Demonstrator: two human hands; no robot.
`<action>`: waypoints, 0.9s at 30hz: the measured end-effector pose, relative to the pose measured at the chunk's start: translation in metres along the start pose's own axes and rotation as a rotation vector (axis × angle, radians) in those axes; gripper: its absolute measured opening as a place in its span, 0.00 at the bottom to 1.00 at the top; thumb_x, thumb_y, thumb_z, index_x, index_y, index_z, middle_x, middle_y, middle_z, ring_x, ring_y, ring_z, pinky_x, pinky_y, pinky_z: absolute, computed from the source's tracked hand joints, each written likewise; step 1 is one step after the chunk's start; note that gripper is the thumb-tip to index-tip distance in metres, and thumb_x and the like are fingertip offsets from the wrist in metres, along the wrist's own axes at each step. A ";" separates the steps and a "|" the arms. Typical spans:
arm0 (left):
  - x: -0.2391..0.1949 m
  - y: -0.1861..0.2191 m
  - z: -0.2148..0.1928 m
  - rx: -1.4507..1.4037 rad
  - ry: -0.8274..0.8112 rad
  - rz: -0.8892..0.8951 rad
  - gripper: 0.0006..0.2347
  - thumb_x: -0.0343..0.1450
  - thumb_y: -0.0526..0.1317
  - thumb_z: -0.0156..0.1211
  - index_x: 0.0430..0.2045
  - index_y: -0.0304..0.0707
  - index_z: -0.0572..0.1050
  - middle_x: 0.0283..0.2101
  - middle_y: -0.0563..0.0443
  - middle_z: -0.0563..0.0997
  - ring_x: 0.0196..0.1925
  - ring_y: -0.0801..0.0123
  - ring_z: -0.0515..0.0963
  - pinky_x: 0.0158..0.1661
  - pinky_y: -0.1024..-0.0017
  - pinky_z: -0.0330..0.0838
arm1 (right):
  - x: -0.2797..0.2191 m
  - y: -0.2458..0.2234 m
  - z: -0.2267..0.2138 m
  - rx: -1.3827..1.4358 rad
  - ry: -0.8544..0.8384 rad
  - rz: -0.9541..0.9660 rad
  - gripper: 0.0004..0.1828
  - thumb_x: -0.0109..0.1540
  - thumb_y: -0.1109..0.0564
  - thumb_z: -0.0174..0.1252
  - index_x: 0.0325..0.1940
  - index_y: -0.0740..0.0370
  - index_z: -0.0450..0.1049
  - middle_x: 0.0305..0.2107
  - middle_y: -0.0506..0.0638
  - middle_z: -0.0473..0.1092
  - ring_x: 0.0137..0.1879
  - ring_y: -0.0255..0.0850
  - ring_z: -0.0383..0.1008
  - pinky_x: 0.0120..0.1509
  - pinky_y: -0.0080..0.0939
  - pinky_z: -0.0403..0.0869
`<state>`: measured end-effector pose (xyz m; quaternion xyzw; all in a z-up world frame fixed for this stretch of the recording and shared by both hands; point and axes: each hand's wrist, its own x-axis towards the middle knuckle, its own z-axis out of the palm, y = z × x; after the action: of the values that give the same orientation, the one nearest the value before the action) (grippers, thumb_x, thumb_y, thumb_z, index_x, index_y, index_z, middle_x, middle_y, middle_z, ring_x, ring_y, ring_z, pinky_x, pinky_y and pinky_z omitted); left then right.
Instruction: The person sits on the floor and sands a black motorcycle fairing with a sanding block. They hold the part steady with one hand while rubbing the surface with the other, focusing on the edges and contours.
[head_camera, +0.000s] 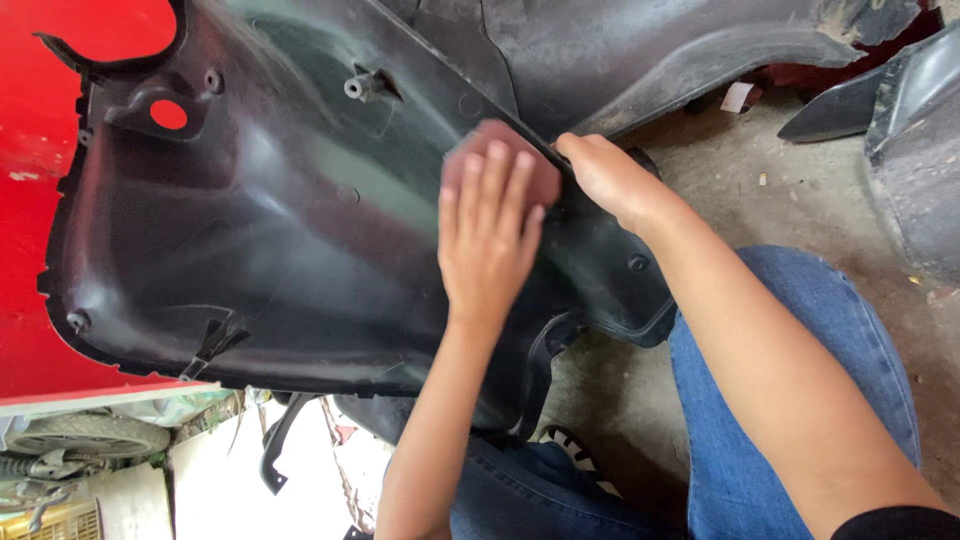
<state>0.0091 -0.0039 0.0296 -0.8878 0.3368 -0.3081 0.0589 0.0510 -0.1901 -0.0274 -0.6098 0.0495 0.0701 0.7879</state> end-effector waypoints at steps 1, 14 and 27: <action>0.002 0.003 0.002 -0.001 0.002 0.003 0.27 0.77 0.47 0.62 0.73 0.47 0.62 0.77 0.48 0.60 0.79 0.58 0.59 0.76 0.56 0.48 | 0.004 0.004 -0.002 0.000 0.004 -0.002 0.24 0.66 0.48 0.41 0.41 0.67 0.79 0.36 0.51 0.77 0.43 0.36 0.73 0.52 0.41 0.70; -0.051 0.056 0.021 -0.355 -0.257 0.044 0.33 0.74 0.57 0.55 0.71 0.38 0.61 0.76 0.42 0.59 0.79 0.54 0.56 0.74 0.58 0.48 | -0.002 -0.057 0.013 0.181 -0.157 -0.120 0.29 0.66 0.39 0.55 0.59 0.65 0.74 0.52 0.48 0.75 0.58 0.33 0.72 0.65 0.34 0.68; -0.061 0.074 0.025 -0.214 -0.261 0.112 0.29 0.75 0.52 0.54 0.71 0.40 0.63 0.76 0.44 0.59 0.78 0.56 0.57 0.74 0.59 0.50 | 0.027 -0.061 0.030 -0.340 -0.004 -0.714 0.29 0.78 0.40 0.44 0.34 0.66 0.58 0.25 0.51 0.53 0.36 0.36 0.52 0.40 0.43 0.61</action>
<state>-0.0528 -0.0246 -0.0444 -0.9013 0.4062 -0.1487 0.0244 0.0875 -0.1751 0.0342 -0.7102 -0.1795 -0.1998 0.6507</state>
